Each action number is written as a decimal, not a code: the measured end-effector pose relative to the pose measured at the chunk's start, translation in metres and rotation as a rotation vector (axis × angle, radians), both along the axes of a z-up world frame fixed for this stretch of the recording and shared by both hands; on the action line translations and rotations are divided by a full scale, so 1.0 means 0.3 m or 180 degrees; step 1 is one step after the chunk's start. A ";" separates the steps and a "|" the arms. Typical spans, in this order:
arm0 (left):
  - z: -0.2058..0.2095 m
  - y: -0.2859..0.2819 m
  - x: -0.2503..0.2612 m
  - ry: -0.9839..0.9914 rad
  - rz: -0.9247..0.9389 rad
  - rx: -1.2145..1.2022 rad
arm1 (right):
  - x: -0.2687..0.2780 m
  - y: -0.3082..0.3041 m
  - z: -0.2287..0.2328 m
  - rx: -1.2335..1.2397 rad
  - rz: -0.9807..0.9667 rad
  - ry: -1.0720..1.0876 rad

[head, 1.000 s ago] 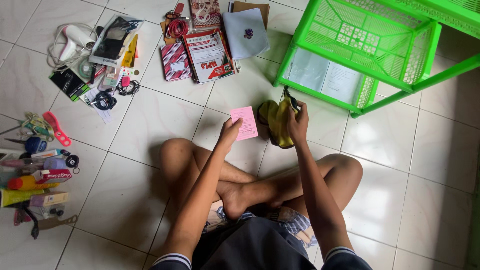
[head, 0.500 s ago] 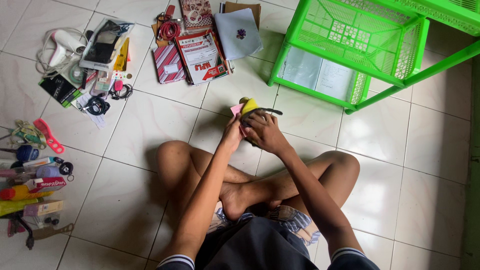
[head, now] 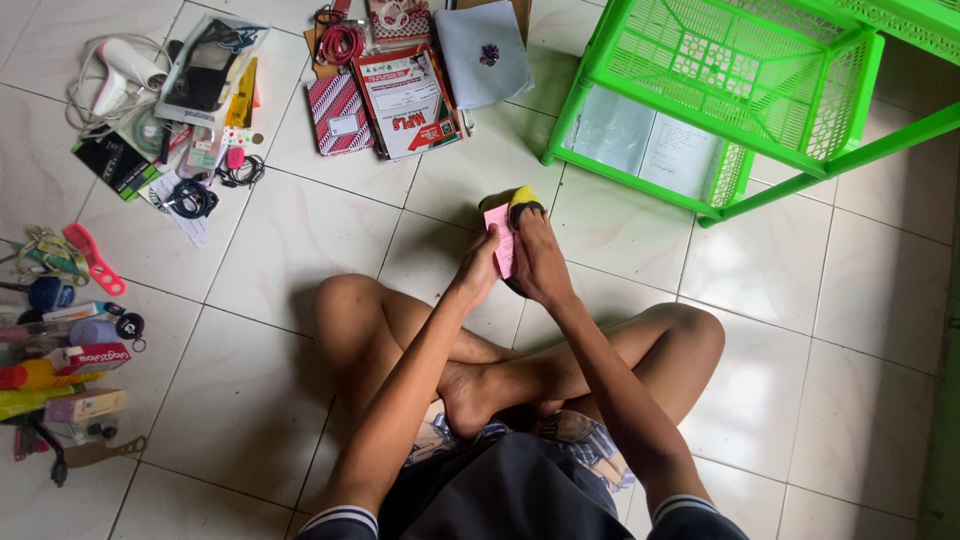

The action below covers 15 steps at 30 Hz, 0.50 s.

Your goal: The person assembles a green plastic storage rack by inserting cylindrical green legs into the corner sockets of the rack panels. They connect multiple panels together to form a multi-tiered structure, then place papers and a cloth into the bottom tier.

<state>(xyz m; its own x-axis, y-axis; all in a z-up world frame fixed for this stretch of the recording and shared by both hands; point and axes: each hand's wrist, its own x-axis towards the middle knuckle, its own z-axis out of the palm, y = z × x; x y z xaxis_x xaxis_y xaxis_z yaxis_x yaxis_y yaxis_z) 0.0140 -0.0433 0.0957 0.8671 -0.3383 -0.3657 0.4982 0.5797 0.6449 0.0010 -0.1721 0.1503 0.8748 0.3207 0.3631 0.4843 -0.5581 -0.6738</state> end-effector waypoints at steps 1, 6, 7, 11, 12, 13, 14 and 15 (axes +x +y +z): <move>0.024 -0.009 0.004 -0.0151 0.0113 -0.0207 | 0.003 0.010 0.008 -0.0038 -0.0054 -0.0119; 0.057 0.014 0.029 0.0319 0.0348 -0.0899 | -0.023 0.026 0.025 -0.0321 0.0352 0.0139; 0.045 0.013 0.018 0.0212 0.0245 -0.1003 | -0.017 0.018 0.016 -0.0358 0.0357 0.0229; -0.022 -0.001 0.029 0.0066 0.0302 -0.1092 | -0.016 0.027 -0.069 0.0909 -0.0143 0.1103; -0.033 0.008 0.030 0.0081 0.0279 -0.0790 | -0.015 0.028 -0.082 0.1701 -0.0374 0.1907; -0.040 0.021 0.030 0.0094 0.0262 -0.0493 | -0.012 0.021 -0.087 0.2487 -0.0602 0.2709; -0.045 0.032 0.028 0.0107 0.0245 -0.0197 | -0.007 0.006 -0.082 0.3118 -0.0594 0.2752; -0.048 0.040 0.024 -0.0021 0.0296 -0.0084 | 0.000 -0.012 -0.068 0.3751 -0.0575 0.2783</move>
<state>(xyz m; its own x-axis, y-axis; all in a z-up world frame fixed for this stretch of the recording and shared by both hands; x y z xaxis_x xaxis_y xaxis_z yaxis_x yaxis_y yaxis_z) 0.0211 -0.0313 0.0811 0.8975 -0.2658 -0.3520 0.4373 0.6400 0.6318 0.0012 -0.1759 0.1300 0.9432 0.0872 -0.3205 -0.3198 0.4987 -0.8056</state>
